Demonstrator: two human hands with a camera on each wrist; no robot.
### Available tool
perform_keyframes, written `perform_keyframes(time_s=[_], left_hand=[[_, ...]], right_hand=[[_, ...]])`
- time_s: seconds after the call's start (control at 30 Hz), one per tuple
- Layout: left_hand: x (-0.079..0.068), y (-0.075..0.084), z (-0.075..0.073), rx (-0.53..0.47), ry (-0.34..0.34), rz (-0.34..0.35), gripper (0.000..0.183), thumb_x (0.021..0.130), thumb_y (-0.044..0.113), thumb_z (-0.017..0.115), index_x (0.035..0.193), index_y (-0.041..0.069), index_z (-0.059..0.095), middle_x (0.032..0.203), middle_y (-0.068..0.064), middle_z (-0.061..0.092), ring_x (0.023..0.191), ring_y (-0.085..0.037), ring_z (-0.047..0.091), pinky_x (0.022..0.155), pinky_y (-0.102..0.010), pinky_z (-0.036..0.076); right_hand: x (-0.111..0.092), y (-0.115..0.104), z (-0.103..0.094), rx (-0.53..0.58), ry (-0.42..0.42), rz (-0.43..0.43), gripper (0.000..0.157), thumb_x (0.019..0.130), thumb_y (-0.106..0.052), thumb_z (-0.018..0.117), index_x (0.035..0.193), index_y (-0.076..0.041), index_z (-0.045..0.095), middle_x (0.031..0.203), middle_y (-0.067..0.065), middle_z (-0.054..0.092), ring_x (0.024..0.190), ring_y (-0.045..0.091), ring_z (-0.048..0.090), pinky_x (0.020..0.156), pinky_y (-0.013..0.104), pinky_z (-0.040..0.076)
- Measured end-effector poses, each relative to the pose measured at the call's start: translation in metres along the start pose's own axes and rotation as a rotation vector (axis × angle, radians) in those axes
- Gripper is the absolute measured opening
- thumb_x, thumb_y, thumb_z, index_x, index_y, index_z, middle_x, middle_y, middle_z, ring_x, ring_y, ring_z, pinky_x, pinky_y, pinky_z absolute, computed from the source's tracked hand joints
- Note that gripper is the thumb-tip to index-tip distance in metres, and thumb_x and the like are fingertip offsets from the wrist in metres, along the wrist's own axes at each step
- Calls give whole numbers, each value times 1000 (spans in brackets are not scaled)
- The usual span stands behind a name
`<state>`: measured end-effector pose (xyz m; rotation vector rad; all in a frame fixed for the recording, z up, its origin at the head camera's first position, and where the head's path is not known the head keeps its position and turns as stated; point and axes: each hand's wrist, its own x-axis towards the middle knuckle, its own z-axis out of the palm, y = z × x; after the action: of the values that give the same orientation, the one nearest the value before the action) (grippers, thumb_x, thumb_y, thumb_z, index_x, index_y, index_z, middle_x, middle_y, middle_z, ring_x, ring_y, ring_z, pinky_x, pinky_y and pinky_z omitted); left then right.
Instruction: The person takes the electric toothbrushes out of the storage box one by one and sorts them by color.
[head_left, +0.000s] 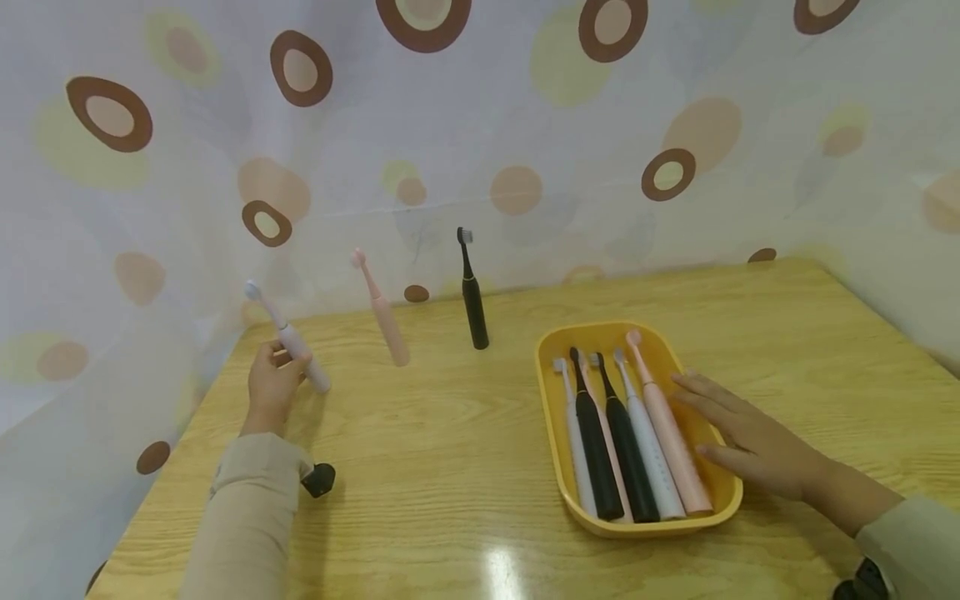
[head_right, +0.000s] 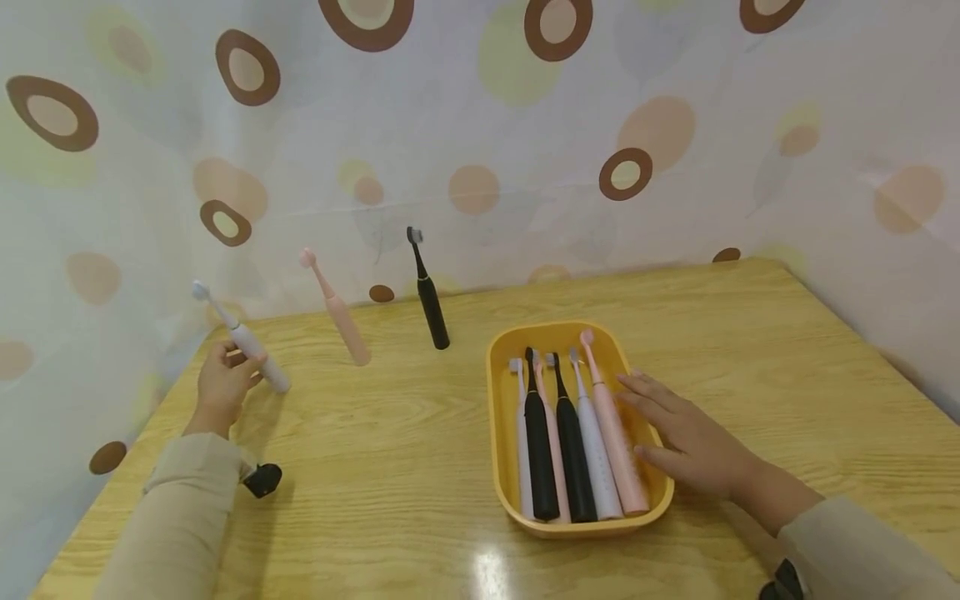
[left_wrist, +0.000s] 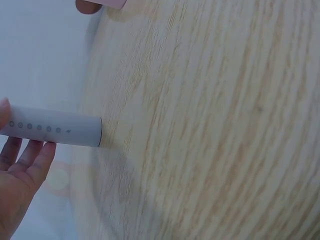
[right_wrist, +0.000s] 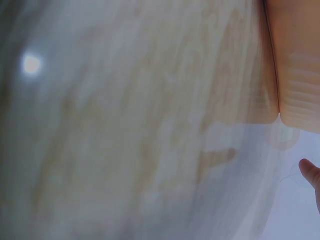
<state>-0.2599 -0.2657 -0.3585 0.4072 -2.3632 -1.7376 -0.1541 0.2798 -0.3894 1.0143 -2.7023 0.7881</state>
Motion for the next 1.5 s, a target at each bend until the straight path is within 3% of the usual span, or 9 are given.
perform_keyframes(time_s=[0.2,0.67,0.93,1.13,1.37,1.5], left_hand=[[0,1,0,28,1,11,48,87,11,50,128,0,29,125,-19,37,111,-29,40,89,-35,39],[-4,2,-5,26,-31,4,51,86,15,52,128,-3,30,125,-22,37,112,-31,39,89,-36,39],[-7,7,-6,17,-32,-31,57,85,18,53,132,0,26,130,-20,34,113,-31,39,90,-35,37],[-10,8,-5,-6,-2,-54,58,84,16,54,132,1,25,129,-18,35,111,-30,40,90,-34,38],[-18,11,-4,-29,49,-51,56,84,13,54,131,-1,26,130,-19,34,111,-31,40,90,-34,38],[-23,12,-2,-28,92,-49,53,84,15,55,128,-1,30,127,-17,35,110,-28,41,88,-32,39]], right_hand=[[0,-1,1,-5,6,-4,59,82,-12,55,134,-6,29,140,11,19,129,15,6,98,16,4],[1,0,0,-2,13,-29,59,81,-12,55,134,-5,29,139,12,20,129,18,7,101,23,7],[1,-2,0,10,5,0,60,81,-11,55,134,-6,28,140,11,20,129,18,8,101,28,10],[1,-2,0,15,2,12,59,81,-11,55,134,-6,29,140,10,20,129,16,7,101,31,12],[2,-2,-1,35,-4,23,59,82,-11,55,135,-7,28,140,11,19,128,15,6,98,49,18],[1,-1,-1,45,-12,34,59,82,-12,55,135,-8,28,140,10,18,128,14,6,96,53,18]])
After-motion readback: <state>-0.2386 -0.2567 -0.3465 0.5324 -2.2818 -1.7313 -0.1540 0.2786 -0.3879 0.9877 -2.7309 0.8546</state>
